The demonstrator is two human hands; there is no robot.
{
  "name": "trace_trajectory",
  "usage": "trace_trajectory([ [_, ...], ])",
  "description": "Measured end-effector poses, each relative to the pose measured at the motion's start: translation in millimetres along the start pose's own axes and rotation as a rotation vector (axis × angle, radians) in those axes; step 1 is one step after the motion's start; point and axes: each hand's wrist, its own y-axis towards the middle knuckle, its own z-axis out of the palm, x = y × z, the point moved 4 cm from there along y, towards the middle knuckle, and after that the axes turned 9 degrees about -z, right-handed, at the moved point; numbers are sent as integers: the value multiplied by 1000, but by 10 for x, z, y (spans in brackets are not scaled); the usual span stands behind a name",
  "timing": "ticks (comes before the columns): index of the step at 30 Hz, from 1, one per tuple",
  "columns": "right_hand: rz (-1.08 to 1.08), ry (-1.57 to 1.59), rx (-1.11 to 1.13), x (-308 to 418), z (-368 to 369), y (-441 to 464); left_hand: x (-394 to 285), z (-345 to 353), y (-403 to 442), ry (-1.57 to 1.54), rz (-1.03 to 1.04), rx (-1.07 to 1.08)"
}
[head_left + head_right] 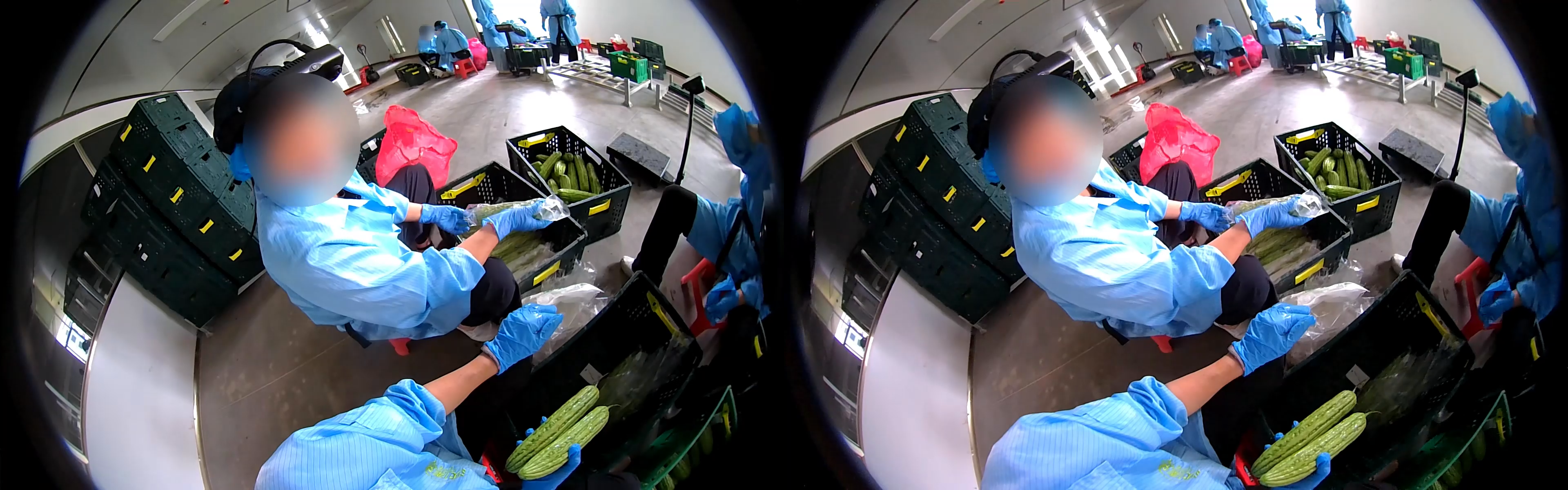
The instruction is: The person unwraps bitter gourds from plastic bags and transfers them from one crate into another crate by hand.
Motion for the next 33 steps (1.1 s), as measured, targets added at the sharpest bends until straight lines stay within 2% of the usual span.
trace_trajectory([
  [10,5,-18,16,10,14,-29,12,24,-9,-10,39,-50],
  [16,-4,-16,13,12,40,-51,31,36,-22,10,24,-19],
  [19,-5,-6,22,14,29,-45,70,61,-38,21,-45,45],
  [33,6,-45,35,-26,-129,36,-5,68,8,88,0,77],
])
